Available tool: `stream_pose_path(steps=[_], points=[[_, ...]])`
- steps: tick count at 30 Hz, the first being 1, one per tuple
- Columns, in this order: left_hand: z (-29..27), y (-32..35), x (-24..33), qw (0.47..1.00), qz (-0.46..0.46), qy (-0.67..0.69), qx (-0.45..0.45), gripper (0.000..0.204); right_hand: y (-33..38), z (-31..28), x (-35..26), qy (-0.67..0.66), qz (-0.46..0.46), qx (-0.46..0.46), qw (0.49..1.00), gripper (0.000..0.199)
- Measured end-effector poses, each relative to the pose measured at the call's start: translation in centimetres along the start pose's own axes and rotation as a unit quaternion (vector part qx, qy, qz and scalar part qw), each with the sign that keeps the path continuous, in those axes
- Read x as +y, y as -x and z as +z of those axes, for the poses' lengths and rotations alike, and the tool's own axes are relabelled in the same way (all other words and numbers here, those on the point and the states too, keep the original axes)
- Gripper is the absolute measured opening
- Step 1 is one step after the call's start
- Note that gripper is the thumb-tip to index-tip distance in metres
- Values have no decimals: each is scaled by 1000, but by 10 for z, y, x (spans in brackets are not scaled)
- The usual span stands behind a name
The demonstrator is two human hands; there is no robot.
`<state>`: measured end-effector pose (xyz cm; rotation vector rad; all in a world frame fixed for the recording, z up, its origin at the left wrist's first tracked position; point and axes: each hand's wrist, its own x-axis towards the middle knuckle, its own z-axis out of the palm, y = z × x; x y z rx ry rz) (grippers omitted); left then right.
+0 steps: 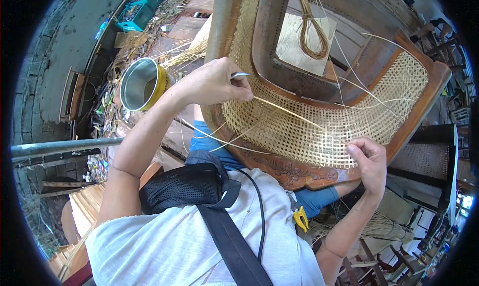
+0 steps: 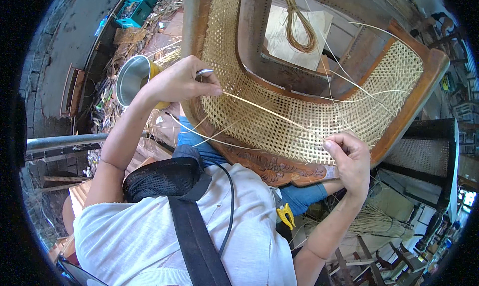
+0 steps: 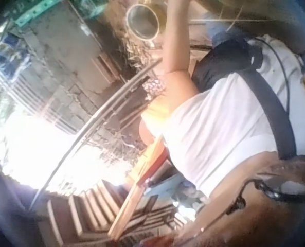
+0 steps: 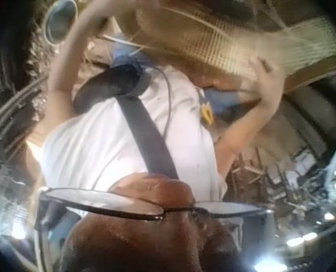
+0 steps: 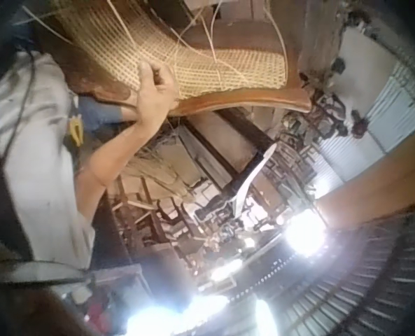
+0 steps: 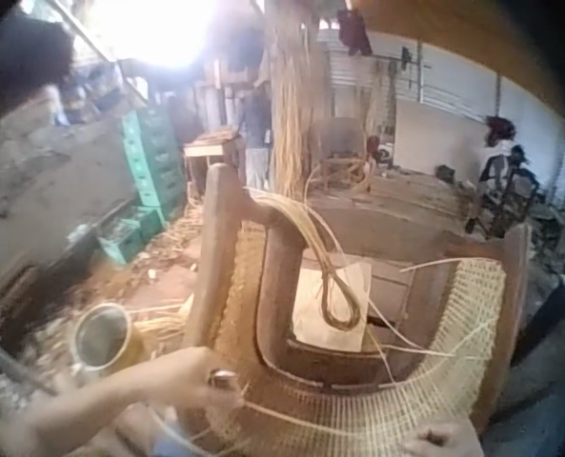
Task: Repairing or weaving a rattan chair frame in a workshop.
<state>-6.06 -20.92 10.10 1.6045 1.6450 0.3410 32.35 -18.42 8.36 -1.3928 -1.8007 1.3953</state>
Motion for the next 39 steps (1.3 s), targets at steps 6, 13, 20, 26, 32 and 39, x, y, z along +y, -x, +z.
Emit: stream_pose_path(steps=[6,13,20,26,32,39], points=[[-11,3,-13,1000,-3,2,2,24,5,-15,5,-12,11,15,1000,5],[-15,7,-20,1000,3,27,2,24,17,-31,10,2,26,23,999,6],[-11,4,-20,1000,-5,11,-5,28,20,-34,17,11,33,32,999,6],[-17,9,-23,1000,-13,2,-7,25,23,-43,24,14,33,34,999,8],[-46,20,-41,998,-52,2,41,22,44,-89,43,52,62,82,993,9],[-66,27,-57,995,-83,-28,53,24,57,-119,46,78,84,96,989,10]])
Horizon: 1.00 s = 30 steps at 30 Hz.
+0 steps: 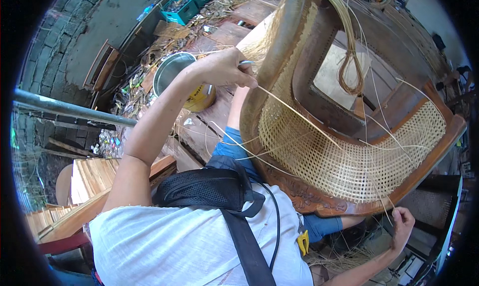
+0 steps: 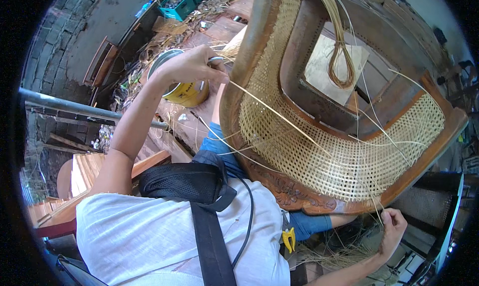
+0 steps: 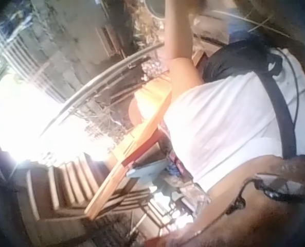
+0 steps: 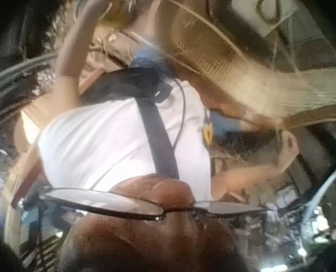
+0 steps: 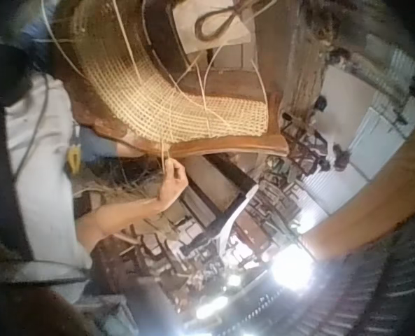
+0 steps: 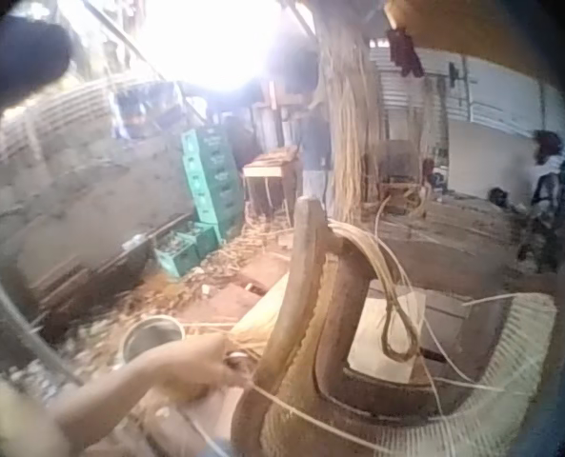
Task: Repairing or weaving a rattan chair frame in a workshop.
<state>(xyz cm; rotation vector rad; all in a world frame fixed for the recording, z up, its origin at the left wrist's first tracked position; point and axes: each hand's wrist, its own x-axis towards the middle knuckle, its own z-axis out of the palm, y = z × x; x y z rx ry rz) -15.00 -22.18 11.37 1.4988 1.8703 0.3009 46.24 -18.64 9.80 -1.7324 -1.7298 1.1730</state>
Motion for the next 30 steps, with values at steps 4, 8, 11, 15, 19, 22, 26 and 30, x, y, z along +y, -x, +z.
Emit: stream_pose_path(steps=[4,8,11,15,19,22,26,30], points=[[-3,-2,-8,999,-6,29,15,34,4,-9,0,22,16,30,999,14],[0,-2,-11,999,-1,37,30,32,5,-14,-4,16,10,40,999,14],[2,1,-3,999,-16,17,33,28,2,-29,8,9,22,43,999,13],[1,-1,8,997,-26,4,66,33,26,-37,-3,44,-11,90,995,11],[-34,1,-28,983,-59,-104,141,23,44,-54,-18,168,1,33,985,10],[-91,53,-54,911,-136,-223,320,34,13,-30,-16,153,46,-11,987,11],[-49,-11,-59,871,8,-305,384,34,19,82,-18,180,-64,4,982,14],[114,6,116,969,241,56,3,39,-3,176,-34,119,-159,-4,980,12]])
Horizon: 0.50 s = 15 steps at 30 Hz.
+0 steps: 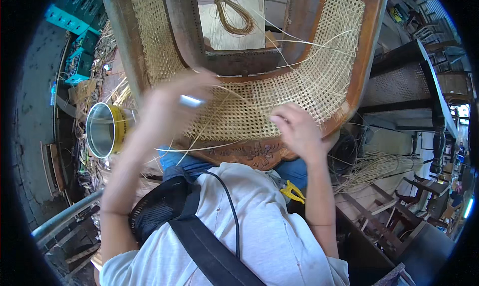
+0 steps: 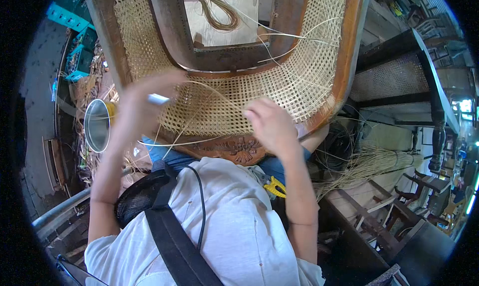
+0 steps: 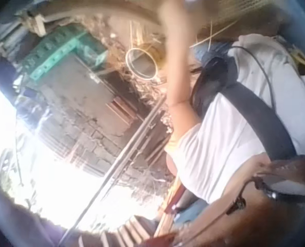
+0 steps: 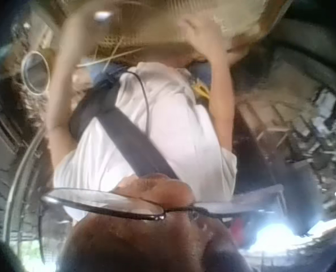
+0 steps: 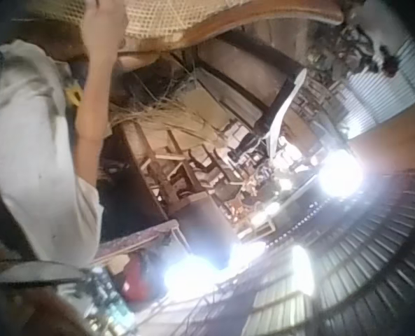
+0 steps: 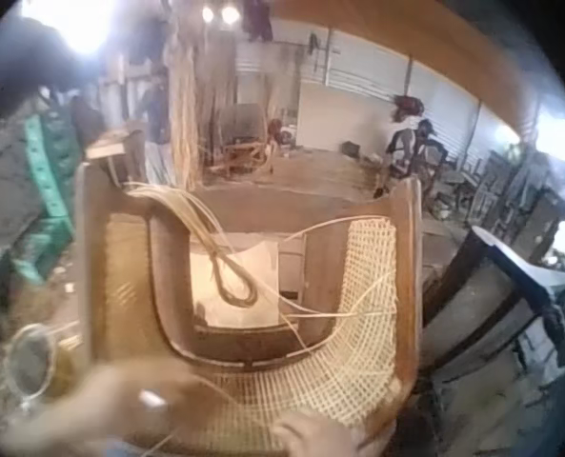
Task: Repairing or weaving a rattan chair frame in a workshop.
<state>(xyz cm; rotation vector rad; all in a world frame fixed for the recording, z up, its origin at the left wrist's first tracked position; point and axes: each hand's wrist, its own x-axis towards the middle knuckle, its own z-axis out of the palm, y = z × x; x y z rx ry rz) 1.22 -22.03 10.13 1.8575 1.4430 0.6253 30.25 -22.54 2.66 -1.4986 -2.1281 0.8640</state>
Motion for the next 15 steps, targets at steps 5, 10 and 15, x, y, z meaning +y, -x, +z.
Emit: stream_pose_path(steps=[5,10,15], points=[[92,-38,-14,989,57,27,-134,21,-8,0,-18,23,-3,15,1000,13],[97,-53,-36,989,26,14,-147,19,12,-12,40,-66,85,65,992,9],[119,-57,-29,988,73,63,-117,25,8,-3,33,-185,148,60,970,11]])
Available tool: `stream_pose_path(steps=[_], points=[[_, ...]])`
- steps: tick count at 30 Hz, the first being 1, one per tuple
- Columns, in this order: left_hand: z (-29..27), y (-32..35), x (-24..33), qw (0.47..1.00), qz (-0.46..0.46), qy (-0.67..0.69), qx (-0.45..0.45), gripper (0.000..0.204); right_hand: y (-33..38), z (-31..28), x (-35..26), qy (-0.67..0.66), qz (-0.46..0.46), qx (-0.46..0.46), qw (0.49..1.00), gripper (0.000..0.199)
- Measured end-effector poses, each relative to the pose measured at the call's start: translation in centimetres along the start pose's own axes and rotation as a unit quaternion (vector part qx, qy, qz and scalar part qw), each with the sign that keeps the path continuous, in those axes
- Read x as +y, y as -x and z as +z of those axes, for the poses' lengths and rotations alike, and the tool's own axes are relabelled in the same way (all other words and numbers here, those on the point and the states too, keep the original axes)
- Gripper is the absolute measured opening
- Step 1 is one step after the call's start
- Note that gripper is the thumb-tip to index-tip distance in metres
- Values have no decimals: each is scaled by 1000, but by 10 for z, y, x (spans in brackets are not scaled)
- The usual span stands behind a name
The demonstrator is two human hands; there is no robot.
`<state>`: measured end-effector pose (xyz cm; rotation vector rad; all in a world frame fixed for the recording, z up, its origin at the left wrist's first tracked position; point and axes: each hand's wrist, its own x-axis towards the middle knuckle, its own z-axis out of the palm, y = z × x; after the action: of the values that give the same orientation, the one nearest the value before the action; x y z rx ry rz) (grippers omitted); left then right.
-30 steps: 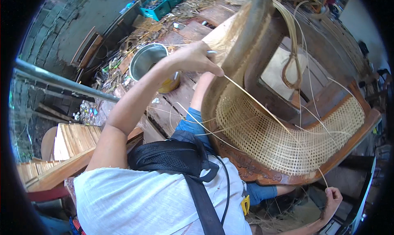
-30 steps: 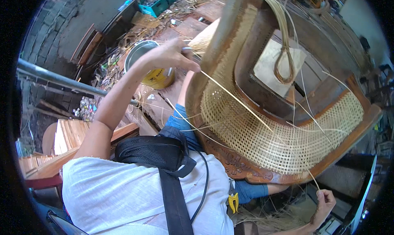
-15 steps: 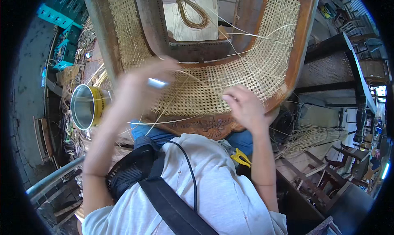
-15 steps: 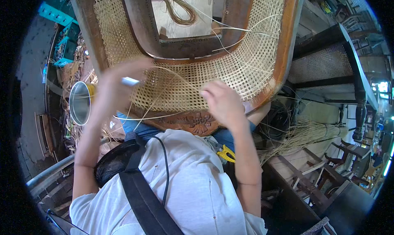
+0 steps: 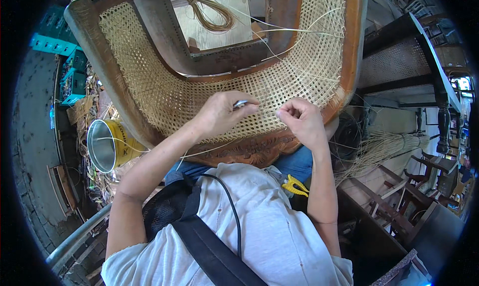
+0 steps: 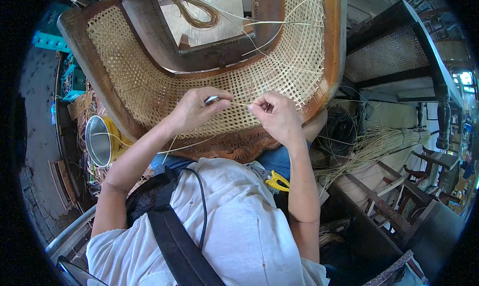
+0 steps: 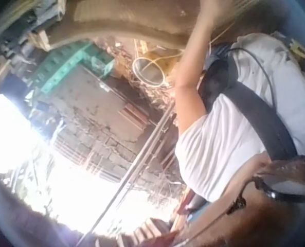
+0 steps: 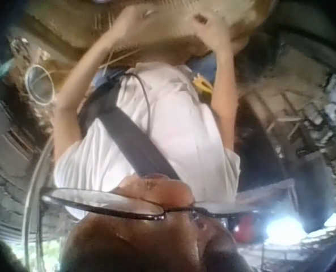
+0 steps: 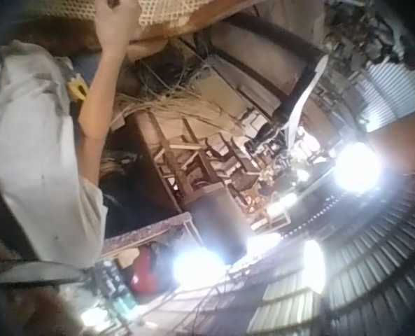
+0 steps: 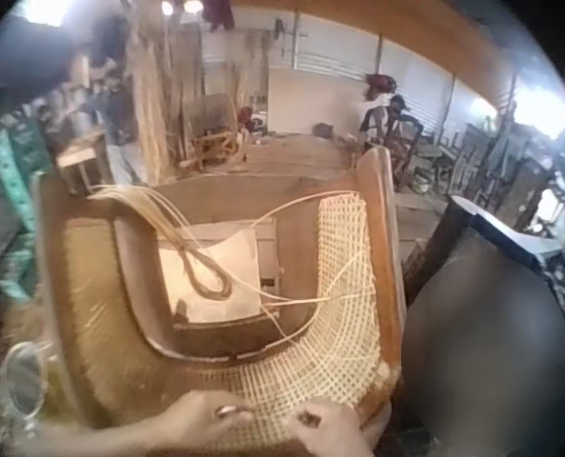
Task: Repairing or weaving a rattan chair frame in a workshop.
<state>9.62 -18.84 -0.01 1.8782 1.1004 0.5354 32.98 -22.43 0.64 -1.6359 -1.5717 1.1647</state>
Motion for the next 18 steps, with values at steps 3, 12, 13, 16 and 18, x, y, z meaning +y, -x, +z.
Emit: stream_pose_path(steps=[3,12,13,16,18], points=[[12,-2,1,997,-18,58,-41,22,5,-2,2,8,-18,60,998,11],[20,-6,0,935,-119,304,-136,19,153,-19,65,291,23,-169,942,37],[21,-6,4,934,-116,308,-140,19,174,5,69,365,55,-161,915,46],[29,-5,8,935,-111,309,-136,16,188,37,78,384,104,-135,907,56],[41,-6,2,960,-13,258,-110,15,189,32,84,331,120,-114,929,57]])
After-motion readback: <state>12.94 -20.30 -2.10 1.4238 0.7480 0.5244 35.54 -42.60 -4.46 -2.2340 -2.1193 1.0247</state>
